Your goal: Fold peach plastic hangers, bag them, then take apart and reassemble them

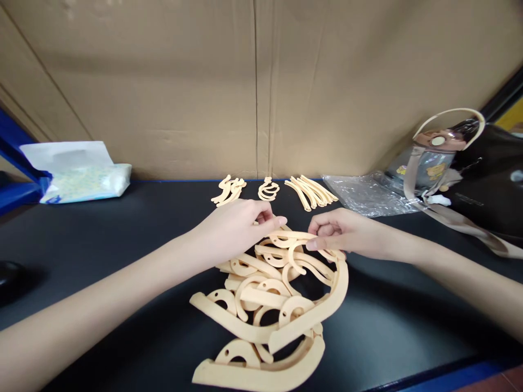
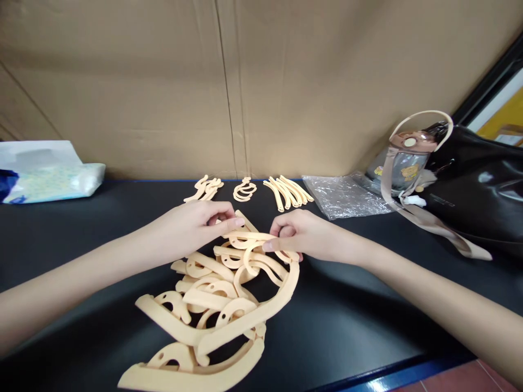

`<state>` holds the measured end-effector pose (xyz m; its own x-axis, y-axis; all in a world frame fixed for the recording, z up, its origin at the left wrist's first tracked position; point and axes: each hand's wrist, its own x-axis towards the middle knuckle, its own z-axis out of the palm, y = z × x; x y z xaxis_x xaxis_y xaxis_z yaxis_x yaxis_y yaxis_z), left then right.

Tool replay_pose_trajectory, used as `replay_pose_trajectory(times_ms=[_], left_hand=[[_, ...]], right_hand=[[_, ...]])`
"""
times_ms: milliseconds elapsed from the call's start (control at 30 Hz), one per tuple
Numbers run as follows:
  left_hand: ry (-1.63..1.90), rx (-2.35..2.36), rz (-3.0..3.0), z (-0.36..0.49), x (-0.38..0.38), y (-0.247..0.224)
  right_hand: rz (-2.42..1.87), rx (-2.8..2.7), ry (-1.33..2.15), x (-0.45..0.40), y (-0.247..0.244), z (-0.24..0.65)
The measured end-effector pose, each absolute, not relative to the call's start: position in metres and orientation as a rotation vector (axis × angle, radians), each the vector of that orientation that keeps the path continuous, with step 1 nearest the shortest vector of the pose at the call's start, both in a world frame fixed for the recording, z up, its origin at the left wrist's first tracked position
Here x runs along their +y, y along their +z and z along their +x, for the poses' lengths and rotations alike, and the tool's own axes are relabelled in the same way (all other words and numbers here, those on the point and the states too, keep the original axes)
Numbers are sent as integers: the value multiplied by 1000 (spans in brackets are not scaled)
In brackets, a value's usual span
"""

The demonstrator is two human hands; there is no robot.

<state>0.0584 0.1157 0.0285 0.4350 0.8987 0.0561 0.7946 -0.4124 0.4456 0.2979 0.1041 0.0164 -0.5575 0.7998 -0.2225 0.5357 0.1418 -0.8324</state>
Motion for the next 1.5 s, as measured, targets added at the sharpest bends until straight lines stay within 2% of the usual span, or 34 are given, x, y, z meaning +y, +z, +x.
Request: replay_pose_trajectory(times_ms=[133, 367, 467, 800, 1100, 1167, 1300, 1500], left_hand=[[489, 1294, 2188, 61, 119, 30], [767, 1014, 1250, 80, 140, 36], [825, 976, 1134, 85, 150, 34], [907, 1045, 1237, 85, 178, 15], [795, 1127, 1518, 101, 176, 17], [803, 1156, 1600, 102, 180, 14], [914, 1282, 1803, 105, 181, 6], [988, 1405, 2042, 88, 187, 21]], right_hand=[[-1291, -1888, 1419, 109, 18, 297], [-1237, -1761, 1099, 122, 20, 290], [-1277, -1770, 989, 133, 23, 290], [-1412, -1978, 644, 184, 21, 318], [-1257, -2610, -496, 188, 17, 284], [-1277, -2666, -647, 189, 16, 278], [-1332, -2683, -658, 197, 20, 273], [-1508, -2435, -390, 223, 35, 292]])
